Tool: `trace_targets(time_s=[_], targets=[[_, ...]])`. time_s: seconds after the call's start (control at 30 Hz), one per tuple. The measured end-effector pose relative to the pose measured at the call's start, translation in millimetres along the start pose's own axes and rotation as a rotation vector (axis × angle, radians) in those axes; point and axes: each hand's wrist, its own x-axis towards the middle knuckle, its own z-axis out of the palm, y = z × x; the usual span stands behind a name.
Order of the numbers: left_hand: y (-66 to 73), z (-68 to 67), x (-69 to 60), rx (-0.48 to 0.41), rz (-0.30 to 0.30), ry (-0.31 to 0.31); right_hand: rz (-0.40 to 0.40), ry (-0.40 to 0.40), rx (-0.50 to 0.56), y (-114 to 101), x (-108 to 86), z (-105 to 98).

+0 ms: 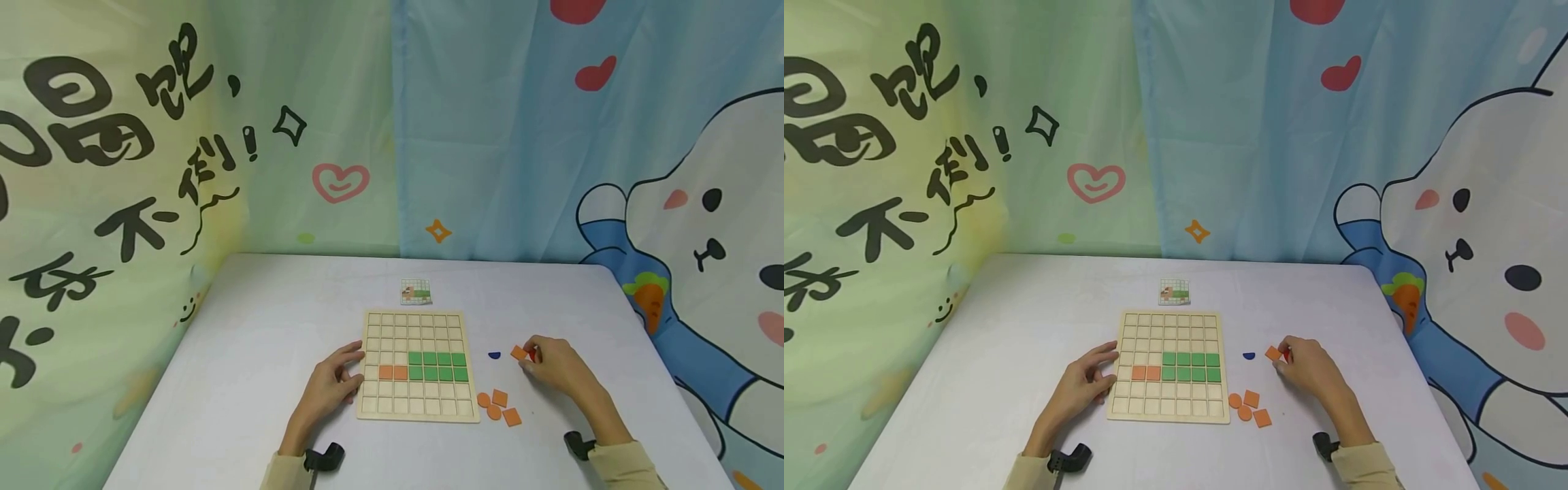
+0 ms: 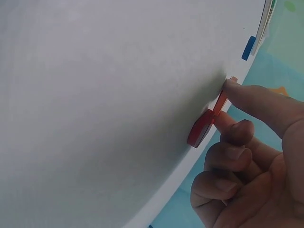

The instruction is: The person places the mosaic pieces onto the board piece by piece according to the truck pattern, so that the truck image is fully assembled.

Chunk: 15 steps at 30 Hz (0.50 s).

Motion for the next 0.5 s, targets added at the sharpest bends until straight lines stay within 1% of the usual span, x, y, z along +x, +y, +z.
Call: trace_targets(time_s=[0.27, 0.5], targets=[[0.2, 0.3, 0.0, 0.004, -0.004, 0.002, 0.002, 0.004, 0.003, -2.1, -1.2, -0.7], [-0.6, 0.8, 0.9, -0.003, -0.003, 0.007, -0.020, 0.023, 0.021, -6.1, -1.0, -1.3]])
